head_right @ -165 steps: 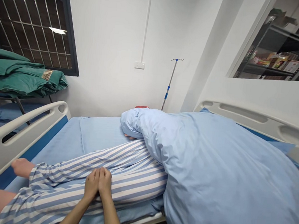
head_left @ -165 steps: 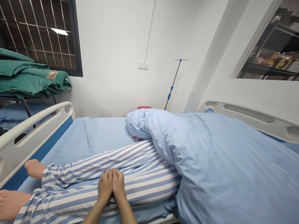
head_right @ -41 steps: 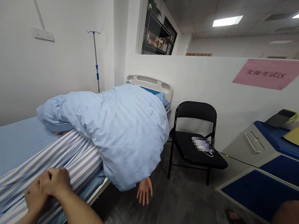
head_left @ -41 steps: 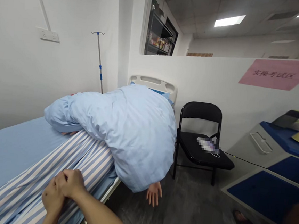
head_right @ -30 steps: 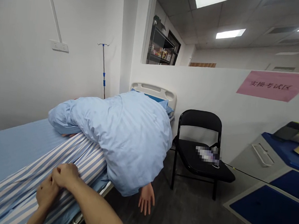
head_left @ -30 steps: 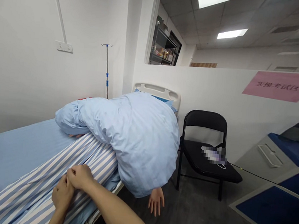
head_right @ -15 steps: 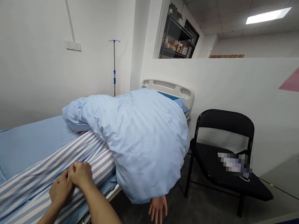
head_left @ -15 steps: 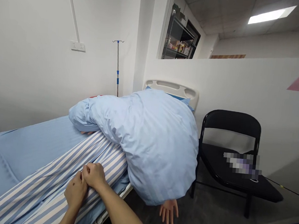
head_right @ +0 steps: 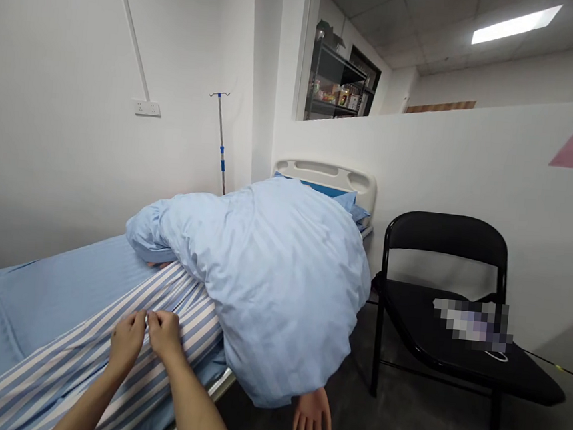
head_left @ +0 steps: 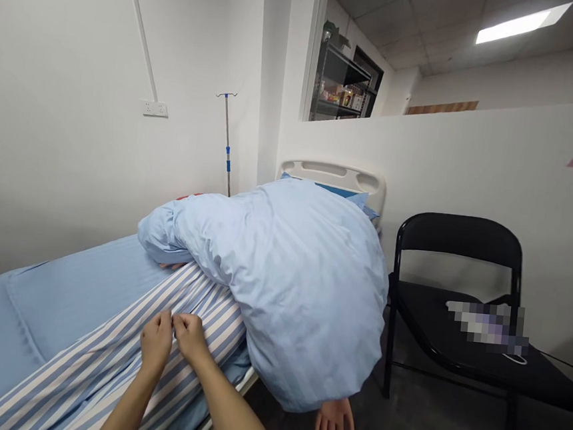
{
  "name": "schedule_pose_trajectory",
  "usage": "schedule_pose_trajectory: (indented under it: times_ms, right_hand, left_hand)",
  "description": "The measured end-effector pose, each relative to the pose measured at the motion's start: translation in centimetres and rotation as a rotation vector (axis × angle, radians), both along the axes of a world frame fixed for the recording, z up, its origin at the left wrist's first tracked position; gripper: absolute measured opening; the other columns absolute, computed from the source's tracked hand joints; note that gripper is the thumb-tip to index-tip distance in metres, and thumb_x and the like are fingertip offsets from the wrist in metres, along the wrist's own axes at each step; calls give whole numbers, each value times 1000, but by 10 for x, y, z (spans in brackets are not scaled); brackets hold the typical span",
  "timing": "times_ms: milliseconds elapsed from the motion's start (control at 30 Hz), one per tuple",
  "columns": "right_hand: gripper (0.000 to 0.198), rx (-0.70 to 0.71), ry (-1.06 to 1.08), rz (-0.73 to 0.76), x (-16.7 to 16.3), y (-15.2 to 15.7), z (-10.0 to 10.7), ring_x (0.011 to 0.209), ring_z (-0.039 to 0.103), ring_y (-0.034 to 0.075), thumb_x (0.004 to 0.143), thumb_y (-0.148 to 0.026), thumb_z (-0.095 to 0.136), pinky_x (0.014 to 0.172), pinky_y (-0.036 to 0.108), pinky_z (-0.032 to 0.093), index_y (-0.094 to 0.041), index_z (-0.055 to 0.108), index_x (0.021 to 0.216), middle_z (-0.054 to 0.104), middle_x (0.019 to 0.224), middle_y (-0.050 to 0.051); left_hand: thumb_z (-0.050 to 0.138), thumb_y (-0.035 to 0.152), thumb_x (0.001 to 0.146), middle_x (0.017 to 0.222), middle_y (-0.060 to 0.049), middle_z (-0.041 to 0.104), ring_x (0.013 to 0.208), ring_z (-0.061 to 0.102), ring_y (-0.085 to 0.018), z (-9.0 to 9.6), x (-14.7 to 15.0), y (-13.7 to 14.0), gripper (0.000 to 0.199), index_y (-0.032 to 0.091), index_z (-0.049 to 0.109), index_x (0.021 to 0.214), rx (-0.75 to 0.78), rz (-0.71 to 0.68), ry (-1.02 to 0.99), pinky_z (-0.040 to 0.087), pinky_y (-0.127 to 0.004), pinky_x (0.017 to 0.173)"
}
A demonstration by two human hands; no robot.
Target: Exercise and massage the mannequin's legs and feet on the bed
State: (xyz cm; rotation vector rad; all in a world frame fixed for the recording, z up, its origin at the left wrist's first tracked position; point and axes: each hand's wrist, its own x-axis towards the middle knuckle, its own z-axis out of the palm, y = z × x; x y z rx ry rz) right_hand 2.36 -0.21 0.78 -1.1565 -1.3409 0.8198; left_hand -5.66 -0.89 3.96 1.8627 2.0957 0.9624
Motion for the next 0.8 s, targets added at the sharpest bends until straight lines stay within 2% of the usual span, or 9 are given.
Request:
schedule_pose_trajectory:
  times_ms: [100, 167, 267, 367, 533, 800]
  right_hand:
    - [40, -50, 166, 120, 6, 3, 0, 48, 30, 7, 83, -39, 38, 46, 20, 23, -18, 36, 49, 31, 47, -6]
    - [39, -56, 207, 107, 8, 3, -1, 48, 29, 7, 82, -40, 38, 46, 21, 24, -18, 34, 50, 30, 48, -6]
    - [39, -8, 140, 44, 8, 0, -5, 50, 30, 8, 83, -40, 39, 47, 21, 23, -18, 35, 51, 32, 49, -6]
    - [39, 26, 60, 22, 7, -3, -6, 50, 31, 8, 84, -39, 38, 47, 21, 23, -18, 35, 51, 33, 49, -5]
    - [37, 25, 15, 14, 7, -4, -6, 51, 32, 8, 83, -37, 38, 48, 21, 24, -17, 36, 51, 35, 50, -5]
    - [34, -123, -152, 46, 11, 10, 4, 47, 29, 7, 77, -28, 40, 45, 21, 22, -18, 32, 45, 25, 45, -6]
  left_hand:
    - [30, 36, 83, 50, 1, 49, 53, 47, -12, -5, 16, 7, 37, 19, 43, 53, 13, 87, -303, 34, -22, 50]
    - [33, 38, 82, 52, 0, 50, 53, 46, -13, -16, 23, 7, 36, 19, 46, 55, -18, 145, -420, 33, -24, 50]
    - [33, 37, 83, 62, -3, 56, 59, 48, -15, -35, 27, 3, 33, 19, 53, 63, -54, 131, -375, 33, -26, 54]
    - [30, 35, 85, 64, -3, 57, 62, 50, -15, -44, 25, 0, 33, 19, 52, 67, -44, 87, -322, 33, -26, 58]
    - [28, 32, 87, 70, -4, 61, 63, 52, -14, -42, 24, 0, 32, 18, 53, 71, -69, 75, -288, 33, -25, 60]
    - [30, 19, 85, 83, -9, 64, 78, 57, -16, -37, 27, -6, 28, 16, 58, 83, -97, 52, -59, 35, -26, 67]
